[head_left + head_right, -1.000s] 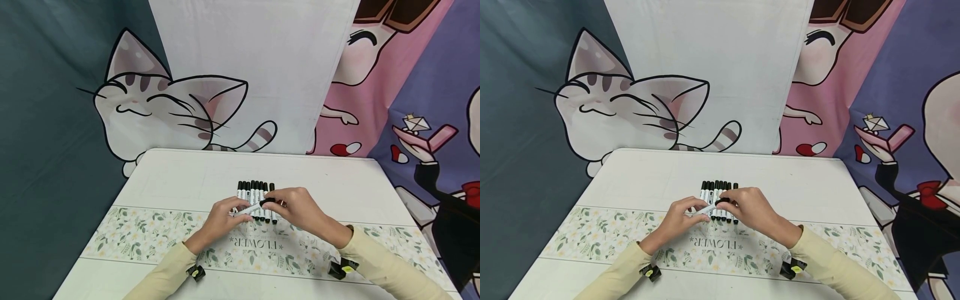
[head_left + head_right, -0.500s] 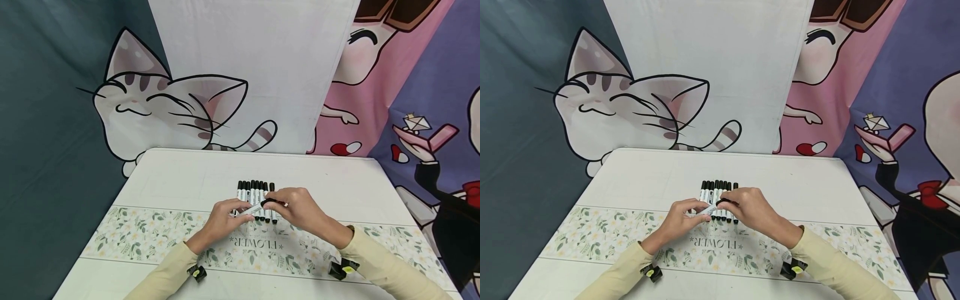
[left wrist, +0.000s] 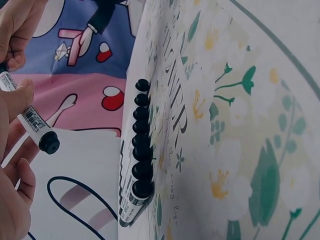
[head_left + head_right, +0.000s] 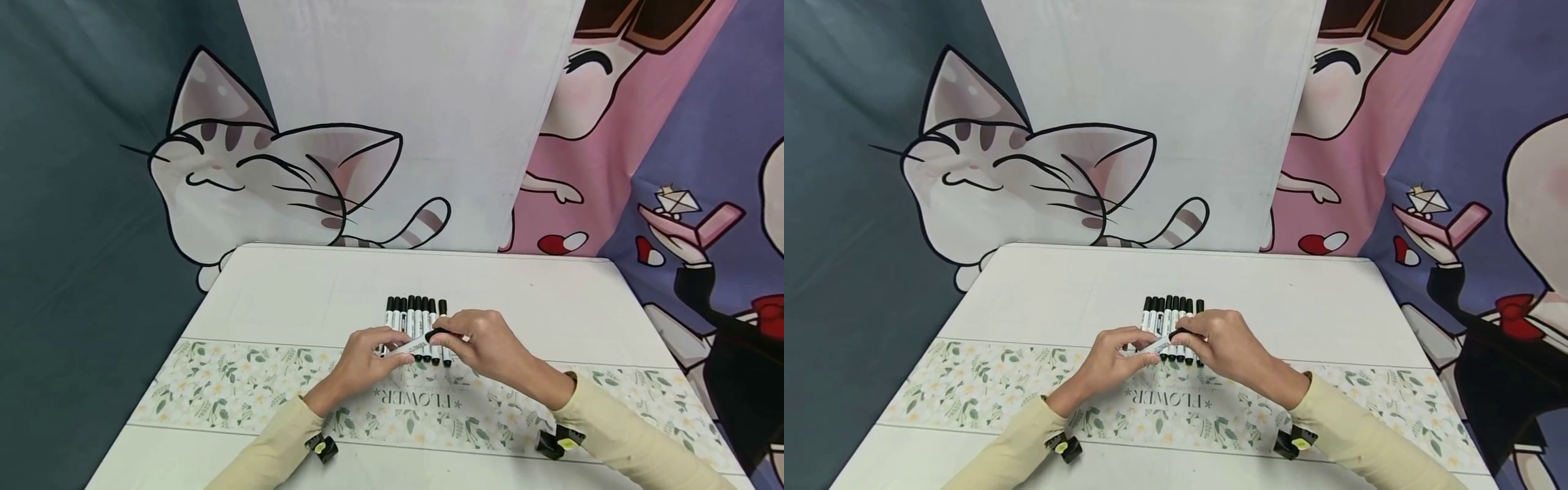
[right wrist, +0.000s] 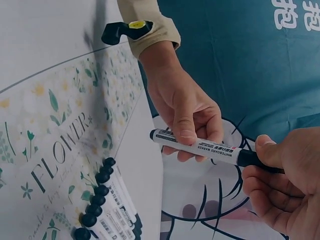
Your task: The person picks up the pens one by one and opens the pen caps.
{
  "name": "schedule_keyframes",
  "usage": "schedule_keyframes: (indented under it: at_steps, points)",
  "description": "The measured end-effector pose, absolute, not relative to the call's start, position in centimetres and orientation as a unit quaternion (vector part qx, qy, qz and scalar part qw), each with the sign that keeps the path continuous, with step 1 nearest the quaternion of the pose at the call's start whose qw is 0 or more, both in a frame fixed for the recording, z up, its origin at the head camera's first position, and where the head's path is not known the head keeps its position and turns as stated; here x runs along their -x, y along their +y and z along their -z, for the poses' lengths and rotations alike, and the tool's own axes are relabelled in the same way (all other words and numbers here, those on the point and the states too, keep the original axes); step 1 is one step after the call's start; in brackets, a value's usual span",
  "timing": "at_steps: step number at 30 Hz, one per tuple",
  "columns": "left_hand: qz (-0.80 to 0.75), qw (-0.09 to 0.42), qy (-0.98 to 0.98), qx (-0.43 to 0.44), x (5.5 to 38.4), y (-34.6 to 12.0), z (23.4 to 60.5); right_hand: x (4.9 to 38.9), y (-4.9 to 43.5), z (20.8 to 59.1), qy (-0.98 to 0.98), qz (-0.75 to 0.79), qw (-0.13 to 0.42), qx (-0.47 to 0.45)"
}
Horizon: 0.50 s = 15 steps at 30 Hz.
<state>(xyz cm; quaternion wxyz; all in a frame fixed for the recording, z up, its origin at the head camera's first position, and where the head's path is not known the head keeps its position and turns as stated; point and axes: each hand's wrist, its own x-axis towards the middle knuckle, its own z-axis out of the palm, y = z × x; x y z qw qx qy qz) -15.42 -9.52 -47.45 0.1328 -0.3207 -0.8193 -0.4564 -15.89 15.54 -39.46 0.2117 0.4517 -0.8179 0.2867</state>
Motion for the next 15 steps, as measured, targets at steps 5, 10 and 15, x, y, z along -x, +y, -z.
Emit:
schedule_keyframes:
  at_steps: [5,10,15]
  points:
    - [0.455,0.126,-0.823,0.317,15.44,-9.50,47.29,15.90,15.50,39.66,-0.816,-0.290,0.217,-0.450]
    - [0.451,0.130,-0.824,0.319,15.45,-9.40,47.14,15.86,15.47,39.68,-0.818,-0.295,0.215,-0.444]
    - [0.444,0.137,-0.825,0.323,15.45,-9.34,47.26,15.83,15.46,39.72,-0.819,-0.296,0.212,-0.443]
